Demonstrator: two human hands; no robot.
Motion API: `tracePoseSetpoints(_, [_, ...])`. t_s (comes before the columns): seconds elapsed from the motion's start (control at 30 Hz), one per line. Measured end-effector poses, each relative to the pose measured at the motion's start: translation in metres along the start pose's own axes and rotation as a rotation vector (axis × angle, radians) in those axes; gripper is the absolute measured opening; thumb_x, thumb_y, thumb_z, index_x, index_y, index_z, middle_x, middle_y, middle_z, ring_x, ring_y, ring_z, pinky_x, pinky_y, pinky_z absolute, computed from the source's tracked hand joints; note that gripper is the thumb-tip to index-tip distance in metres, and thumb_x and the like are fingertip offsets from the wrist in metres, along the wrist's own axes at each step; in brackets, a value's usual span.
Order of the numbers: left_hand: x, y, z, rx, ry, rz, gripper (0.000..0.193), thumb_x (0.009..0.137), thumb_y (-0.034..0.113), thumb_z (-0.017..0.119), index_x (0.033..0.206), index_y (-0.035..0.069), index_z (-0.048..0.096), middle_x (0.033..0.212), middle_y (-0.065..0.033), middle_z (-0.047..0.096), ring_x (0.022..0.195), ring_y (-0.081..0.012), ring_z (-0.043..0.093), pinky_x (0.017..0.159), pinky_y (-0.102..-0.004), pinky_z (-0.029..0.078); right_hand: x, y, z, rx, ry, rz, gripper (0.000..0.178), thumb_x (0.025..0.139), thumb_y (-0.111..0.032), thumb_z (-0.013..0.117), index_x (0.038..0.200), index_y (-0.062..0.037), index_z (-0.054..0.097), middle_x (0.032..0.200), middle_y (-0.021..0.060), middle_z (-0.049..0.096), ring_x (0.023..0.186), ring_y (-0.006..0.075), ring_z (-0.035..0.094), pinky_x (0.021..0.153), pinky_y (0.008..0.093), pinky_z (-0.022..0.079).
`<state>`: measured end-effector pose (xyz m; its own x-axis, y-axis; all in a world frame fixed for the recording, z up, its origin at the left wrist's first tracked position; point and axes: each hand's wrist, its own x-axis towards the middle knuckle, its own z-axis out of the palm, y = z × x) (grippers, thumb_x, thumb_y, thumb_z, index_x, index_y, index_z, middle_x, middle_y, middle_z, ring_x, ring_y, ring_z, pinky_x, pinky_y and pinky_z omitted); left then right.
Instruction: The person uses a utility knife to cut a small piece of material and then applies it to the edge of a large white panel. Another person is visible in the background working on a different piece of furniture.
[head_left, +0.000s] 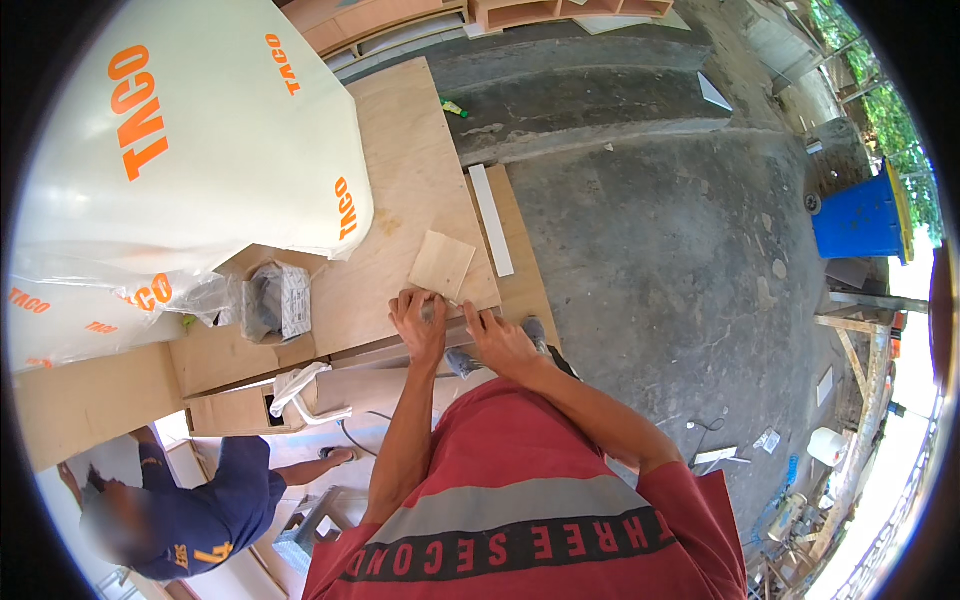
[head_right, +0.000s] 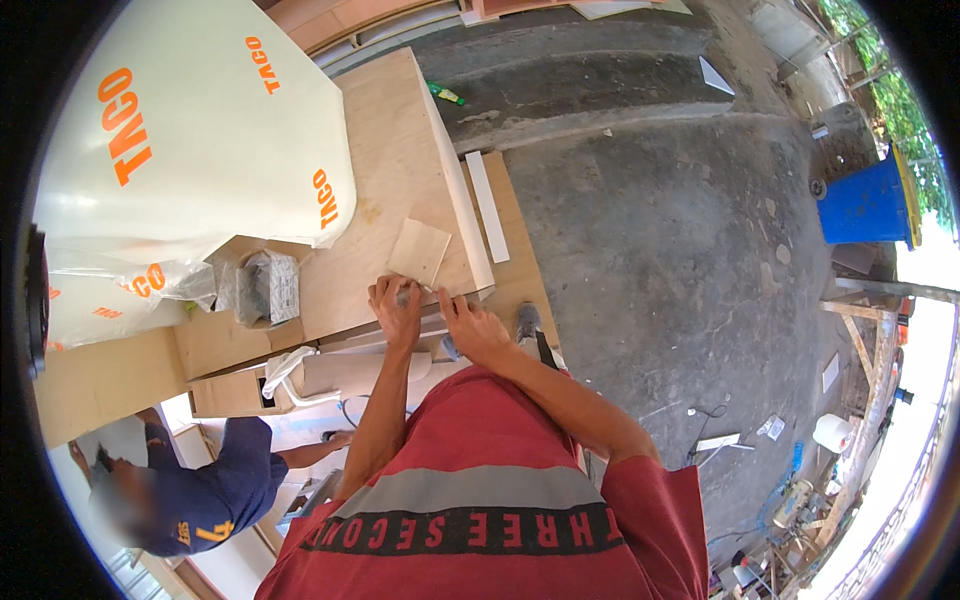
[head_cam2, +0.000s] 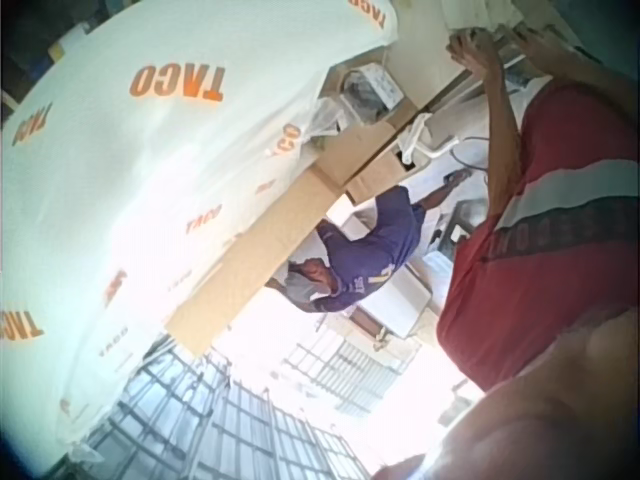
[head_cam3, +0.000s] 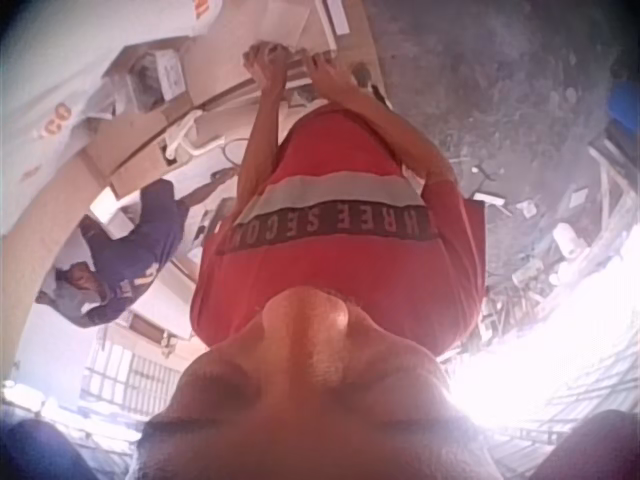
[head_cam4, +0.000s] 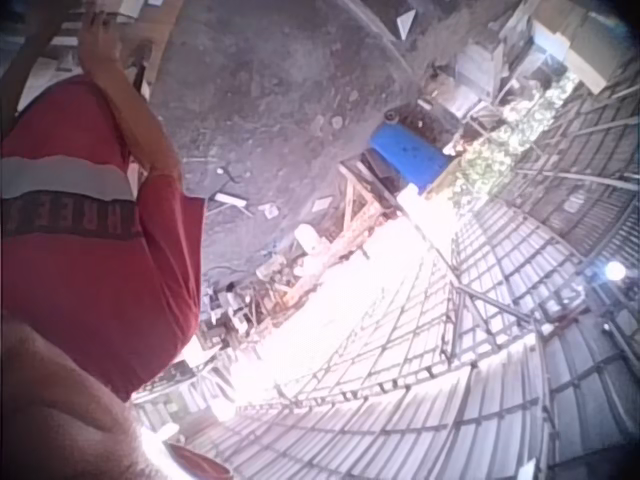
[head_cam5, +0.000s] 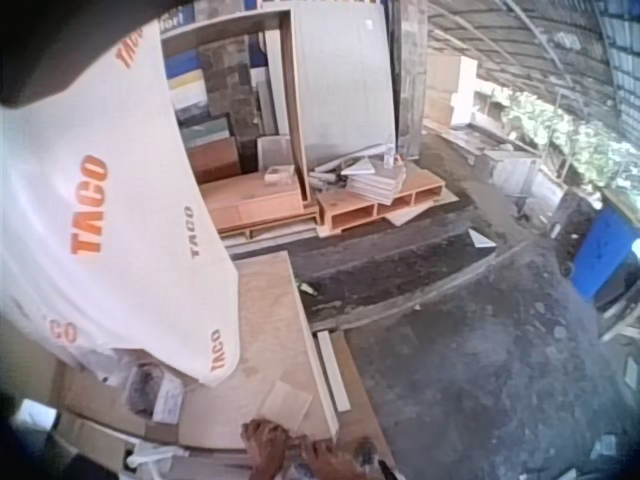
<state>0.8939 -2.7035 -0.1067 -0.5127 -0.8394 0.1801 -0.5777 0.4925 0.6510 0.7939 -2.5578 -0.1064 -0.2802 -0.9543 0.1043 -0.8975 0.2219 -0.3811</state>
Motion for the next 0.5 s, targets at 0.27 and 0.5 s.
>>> tracePoseSetpoints(0.27, [0.0,-0.003,0.0,-0.015,-0.009,0.009,0.011,0.084,0.017,0.073,0.091,0.009,0.069,0.1,-0.0055,0.066,0.1,-0.03,0.054,0.09,-0.0467,0.039,-0.003,-0.005,0.005,-0.07,-0.026,-0.018,0.067,0.092,-0.015,0.06,0.151,0.0067,0.037,0.096,0.014,0.061,0.077,0.027,0.072,0.054,0.0362,0.061])
tracePoseSetpoints(0.5, [-0.007,-0.002,-0.004,-0.02,0.014,0.048,0.009,0.082,0.014,0.074,0.089,0.011,0.07,0.095,-0.0033,0.067,0.094,-0.0288,0.055,0.083,-0.0454,0.037,-0.012,-0.013,0.007,-0.073,-0.006,-0.009,0.067,0.092,-0.015,0.06,0.151,0.0075,0.038,0.095,0.0141,0.062,0.077,0.027,0.071,0.056,0.0355,0.06])
